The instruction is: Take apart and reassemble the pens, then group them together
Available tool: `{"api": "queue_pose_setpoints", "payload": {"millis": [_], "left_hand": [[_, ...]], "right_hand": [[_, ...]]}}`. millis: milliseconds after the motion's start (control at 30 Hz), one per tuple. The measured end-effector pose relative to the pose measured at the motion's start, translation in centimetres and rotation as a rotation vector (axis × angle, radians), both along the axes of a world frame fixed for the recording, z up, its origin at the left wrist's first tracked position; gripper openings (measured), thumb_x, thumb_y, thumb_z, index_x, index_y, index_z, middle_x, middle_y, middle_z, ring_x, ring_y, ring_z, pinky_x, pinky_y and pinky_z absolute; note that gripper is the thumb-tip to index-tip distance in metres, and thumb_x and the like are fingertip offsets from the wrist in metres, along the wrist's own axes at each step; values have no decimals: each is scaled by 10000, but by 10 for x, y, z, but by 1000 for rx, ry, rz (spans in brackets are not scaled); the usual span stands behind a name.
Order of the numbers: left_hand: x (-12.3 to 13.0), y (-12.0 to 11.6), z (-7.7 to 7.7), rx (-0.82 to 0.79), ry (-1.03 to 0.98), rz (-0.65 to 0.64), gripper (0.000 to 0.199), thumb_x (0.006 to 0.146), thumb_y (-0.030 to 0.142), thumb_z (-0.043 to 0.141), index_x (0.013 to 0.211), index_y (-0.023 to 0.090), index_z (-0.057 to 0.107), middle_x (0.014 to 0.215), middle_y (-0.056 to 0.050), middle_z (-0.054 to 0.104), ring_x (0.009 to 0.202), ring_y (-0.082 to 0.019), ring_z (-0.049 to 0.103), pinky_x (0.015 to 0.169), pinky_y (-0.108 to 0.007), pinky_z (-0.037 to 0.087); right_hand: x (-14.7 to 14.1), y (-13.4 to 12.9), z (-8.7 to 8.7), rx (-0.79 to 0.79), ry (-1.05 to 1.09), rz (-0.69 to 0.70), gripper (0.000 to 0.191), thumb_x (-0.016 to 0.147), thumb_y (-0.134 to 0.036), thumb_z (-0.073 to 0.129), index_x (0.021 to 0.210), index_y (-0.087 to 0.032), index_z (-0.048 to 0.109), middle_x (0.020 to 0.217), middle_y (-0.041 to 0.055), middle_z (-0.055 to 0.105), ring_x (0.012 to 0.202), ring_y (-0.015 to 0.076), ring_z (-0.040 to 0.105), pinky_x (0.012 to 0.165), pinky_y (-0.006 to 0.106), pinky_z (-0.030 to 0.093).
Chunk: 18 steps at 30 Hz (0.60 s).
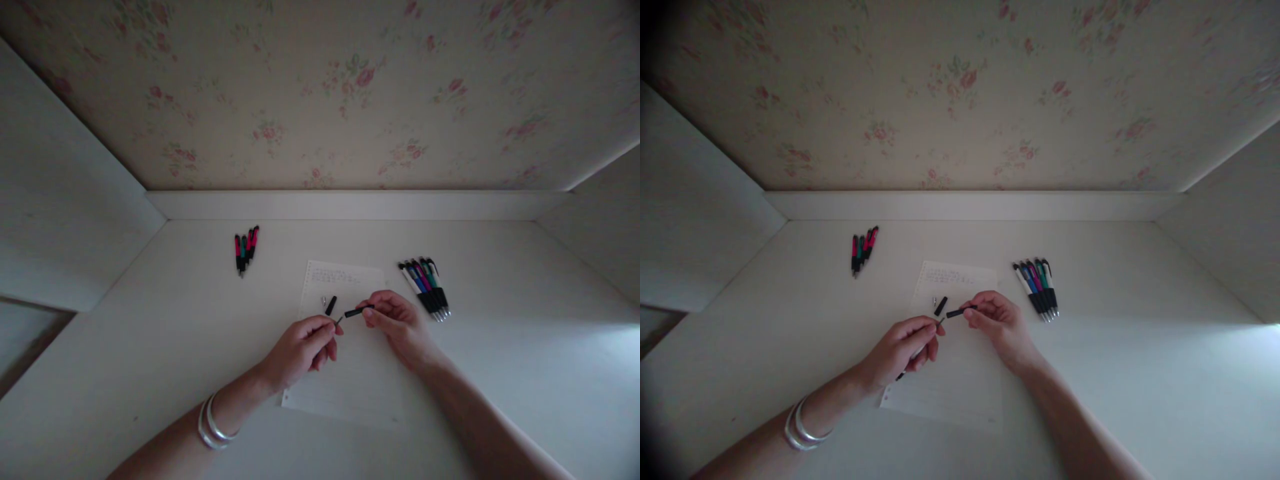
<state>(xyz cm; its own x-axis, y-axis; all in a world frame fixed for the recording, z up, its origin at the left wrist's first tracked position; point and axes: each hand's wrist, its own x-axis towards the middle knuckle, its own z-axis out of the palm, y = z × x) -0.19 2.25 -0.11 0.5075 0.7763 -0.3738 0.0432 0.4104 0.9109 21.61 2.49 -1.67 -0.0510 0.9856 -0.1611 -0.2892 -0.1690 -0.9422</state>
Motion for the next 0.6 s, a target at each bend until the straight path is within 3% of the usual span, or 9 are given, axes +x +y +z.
{"api": "queue_pose_setpoints", "payload": {"millis": [233,600], "left_hand": [[0,0,2,-17,-6,1,316,921,448,541,959,150,642,686,-9,621,462,-74,423,427,-205,278],[1,-3,2,59,43,-44,338,933,456,535,941,142,660,700,-20,623,499,-86,442,460,-216,319]], "right_hand": [[-1,2,2,20,-26,-93,265,684,-311,848,841,-204,662,829,37,746,608,114,591,578,247,483],[3,1,0,80,-70,53,275,748,-278,813,979,-224,674,903,43,750,817,162,679,719,285,524]]}}
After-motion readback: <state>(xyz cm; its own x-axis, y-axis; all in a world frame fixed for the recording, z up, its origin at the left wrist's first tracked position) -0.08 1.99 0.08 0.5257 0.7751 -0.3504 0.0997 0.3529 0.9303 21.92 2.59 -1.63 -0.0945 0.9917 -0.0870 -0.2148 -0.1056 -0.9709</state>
